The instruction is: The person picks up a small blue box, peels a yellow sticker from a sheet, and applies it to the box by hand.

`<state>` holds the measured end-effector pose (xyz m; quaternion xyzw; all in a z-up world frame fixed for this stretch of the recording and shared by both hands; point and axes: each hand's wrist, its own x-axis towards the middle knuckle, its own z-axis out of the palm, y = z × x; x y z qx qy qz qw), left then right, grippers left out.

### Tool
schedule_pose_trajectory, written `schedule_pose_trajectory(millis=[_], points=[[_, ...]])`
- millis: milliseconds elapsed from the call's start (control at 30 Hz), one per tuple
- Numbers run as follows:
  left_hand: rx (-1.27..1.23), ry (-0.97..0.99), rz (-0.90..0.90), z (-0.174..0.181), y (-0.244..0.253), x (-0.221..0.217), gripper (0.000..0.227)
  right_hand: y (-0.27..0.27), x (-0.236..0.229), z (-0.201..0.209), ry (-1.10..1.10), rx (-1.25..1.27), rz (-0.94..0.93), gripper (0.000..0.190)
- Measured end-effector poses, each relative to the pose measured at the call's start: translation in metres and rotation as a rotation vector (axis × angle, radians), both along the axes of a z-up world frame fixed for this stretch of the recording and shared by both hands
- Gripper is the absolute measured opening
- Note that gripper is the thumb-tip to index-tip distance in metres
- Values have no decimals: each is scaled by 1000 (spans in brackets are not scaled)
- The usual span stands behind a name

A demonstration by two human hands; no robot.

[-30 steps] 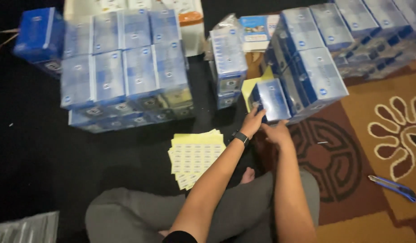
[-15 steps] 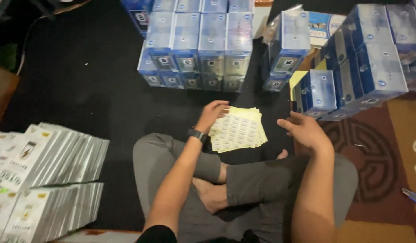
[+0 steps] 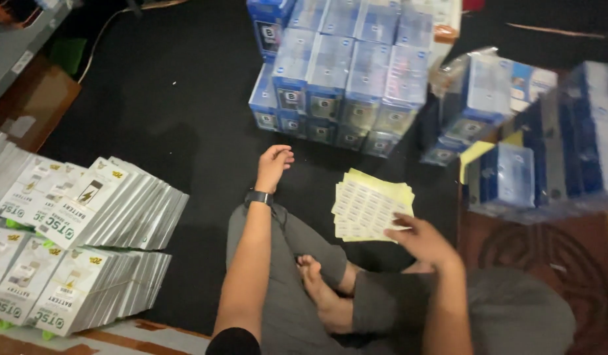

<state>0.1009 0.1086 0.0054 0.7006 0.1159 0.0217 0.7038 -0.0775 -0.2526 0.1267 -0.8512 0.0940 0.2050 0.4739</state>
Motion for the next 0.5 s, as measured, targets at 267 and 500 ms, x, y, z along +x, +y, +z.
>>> schedule_pose_trajectory(millis=[267, 500], points=[[364, -309, 410, -26, 23, 53, 36, 114, 90, -178, -75, 380, -19, 35], [680, -380, 386, -19, 44, 101, 78, 161, 73, -270, -292, 319, -3, 17]])
